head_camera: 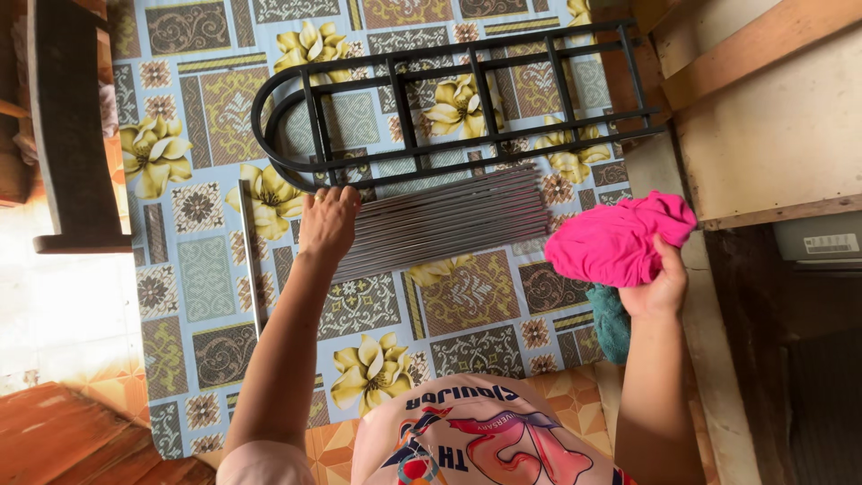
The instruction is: The person wipes multiple long metal rods with a cloth on a table. They handle the rods one at a time, wiping each with a green cloth and later a pink cloth, then placing them back in a stack.
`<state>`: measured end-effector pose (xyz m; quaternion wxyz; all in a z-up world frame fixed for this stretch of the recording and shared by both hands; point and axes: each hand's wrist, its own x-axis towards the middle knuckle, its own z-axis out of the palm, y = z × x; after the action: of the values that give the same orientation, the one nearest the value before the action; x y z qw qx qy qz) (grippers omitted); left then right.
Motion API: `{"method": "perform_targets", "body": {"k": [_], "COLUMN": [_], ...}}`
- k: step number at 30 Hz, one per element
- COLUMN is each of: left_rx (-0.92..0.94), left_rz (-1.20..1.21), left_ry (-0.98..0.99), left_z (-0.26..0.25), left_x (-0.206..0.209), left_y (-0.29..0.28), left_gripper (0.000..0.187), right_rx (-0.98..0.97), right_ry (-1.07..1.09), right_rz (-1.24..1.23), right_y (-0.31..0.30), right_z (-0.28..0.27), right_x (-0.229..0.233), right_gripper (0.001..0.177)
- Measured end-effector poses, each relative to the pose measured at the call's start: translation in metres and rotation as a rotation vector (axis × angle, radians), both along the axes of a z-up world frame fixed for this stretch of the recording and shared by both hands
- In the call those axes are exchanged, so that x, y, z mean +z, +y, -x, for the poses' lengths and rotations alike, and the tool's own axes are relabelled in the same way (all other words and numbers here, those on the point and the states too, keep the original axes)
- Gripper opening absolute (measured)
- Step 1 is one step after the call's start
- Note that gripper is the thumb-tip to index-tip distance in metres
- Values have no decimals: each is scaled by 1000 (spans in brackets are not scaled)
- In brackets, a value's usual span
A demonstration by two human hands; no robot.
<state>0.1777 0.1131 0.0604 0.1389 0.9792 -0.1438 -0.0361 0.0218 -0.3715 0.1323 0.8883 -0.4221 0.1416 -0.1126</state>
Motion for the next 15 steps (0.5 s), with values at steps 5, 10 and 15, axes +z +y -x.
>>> {"method": "perform_targets", "body": {"k": [5,10,15], "left_rx": [-112,-52,300], "left_rz": [-64,244,1225], "left_ry": [-18,-58,403], "left_z": [3,28,91], "left_x": [4,30,61], "left_y": [0,-14,-81], "left_gripper": [12,23,35], "right_rx": [-1,-6,-65], "right_ry": [-115,-163,-256], "right_rz": [-132,-246,-197], "right_y": [28,57,104], "right_z": [12,17,6], "right_x": [32,47,45], "right_gripper": [64,63,55]}}
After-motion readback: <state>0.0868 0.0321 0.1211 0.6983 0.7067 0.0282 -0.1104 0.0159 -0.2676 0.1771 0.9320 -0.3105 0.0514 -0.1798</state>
